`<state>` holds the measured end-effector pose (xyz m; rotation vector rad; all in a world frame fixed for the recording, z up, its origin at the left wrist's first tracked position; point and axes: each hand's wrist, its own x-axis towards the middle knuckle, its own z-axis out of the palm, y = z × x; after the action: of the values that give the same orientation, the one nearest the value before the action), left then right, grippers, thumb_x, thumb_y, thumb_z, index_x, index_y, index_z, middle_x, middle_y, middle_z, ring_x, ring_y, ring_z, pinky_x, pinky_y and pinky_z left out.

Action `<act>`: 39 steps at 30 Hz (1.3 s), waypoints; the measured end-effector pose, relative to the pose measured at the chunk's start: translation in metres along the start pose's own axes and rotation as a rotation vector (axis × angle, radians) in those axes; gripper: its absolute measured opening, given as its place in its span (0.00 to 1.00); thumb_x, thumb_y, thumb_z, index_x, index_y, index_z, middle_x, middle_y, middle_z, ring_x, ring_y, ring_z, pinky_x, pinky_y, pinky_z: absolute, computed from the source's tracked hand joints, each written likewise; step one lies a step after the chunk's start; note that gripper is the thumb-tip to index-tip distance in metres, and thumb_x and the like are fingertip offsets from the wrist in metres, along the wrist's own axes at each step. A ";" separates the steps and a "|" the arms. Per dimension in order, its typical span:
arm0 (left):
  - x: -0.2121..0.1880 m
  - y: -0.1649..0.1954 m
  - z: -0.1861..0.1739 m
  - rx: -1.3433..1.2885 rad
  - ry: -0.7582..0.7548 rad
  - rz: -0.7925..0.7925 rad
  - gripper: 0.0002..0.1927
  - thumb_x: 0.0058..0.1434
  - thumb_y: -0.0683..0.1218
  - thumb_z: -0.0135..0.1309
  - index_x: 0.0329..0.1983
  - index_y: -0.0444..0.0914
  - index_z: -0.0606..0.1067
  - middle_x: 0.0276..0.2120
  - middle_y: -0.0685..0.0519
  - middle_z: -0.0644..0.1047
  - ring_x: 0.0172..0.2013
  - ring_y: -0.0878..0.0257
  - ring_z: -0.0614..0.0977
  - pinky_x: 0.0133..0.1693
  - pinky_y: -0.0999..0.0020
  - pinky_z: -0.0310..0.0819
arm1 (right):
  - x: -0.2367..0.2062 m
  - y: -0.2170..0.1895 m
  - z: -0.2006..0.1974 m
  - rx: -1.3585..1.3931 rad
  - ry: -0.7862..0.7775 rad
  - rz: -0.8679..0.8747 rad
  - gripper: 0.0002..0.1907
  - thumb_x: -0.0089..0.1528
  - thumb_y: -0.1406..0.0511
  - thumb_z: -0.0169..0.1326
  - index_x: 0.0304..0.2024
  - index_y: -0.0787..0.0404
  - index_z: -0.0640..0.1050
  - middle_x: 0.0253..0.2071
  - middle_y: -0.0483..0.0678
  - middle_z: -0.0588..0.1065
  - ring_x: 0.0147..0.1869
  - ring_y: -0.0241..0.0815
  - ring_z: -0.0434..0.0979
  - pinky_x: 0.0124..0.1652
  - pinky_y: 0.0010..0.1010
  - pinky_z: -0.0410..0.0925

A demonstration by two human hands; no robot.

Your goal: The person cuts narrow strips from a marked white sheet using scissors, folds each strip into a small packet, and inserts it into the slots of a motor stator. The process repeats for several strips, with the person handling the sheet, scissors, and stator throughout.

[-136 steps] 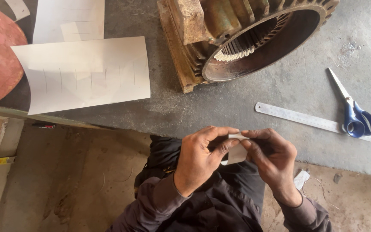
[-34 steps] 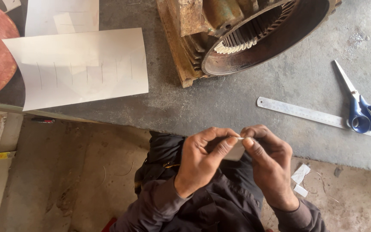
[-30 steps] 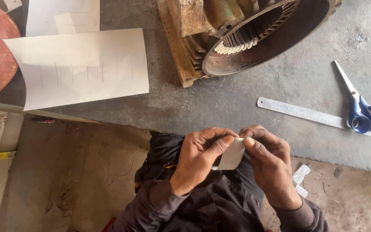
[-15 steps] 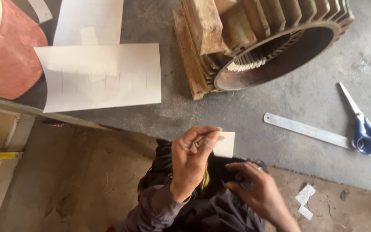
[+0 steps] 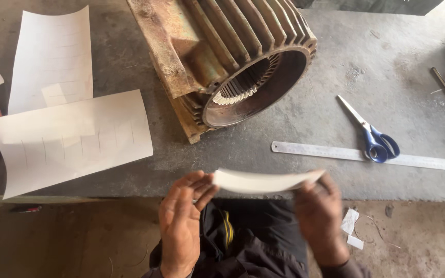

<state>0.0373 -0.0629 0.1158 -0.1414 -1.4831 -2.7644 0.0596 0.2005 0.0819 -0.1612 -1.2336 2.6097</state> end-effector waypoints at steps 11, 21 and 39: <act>0.012 -0.003 0.030 0.547 -0.219 -0.109 0.23 0.68 0.57 0.54 0.57 0.37 0.81 0.35 0.49 0.81 0.33 0.65 0.80 0.34 0.72 0.76 | 0.003 -0.026 0.050 -0.896 -0.223 0.020 0.13 0.60 0.75 0.63 0.48 0.66 0.83 0.30 0.51 0.82 0.27 0.34 0.77 0.24 0.24 0.68; 0.011 -0.006 0.032 0.432 -0.175 -0.049 0.13 0.65 0.46 0.62 0.50 0.35 0.81 0.41 0.49 0.86 0.41 0.66 0.88 0.43 0.74 0.84 | 0.000 -0.012 0.067 -0.976 -0.299 -0.193 0.08 0.59 0.75 0.62 0.41 0.66 0.82 0.40 0.50 0.83 0.45 0.37 0.84 0.43 0.26 0.79; 0.006 -0.014 0.035 0.768 -0.146 0.276 0.08 0.69 0.44 0.59 0.49 0.37 0.79 0.41 0.51 0.85 0.40 0.65 0.89 0.38 0.76 0.86 | -0.008 -0.007 0.072 -1.015 -0.200 -0.131 0.09 0.60 0.73 0.63 0.43 0.65 0.82 0.39 0.49 0.84 0.43 0.36 0.86 0.42 0.24 0.79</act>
<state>0.0336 -0.0254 0.1240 -0.4922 -2.2284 -1.8493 0.0538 0.1492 0.1332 0.0102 -2.4186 1.6846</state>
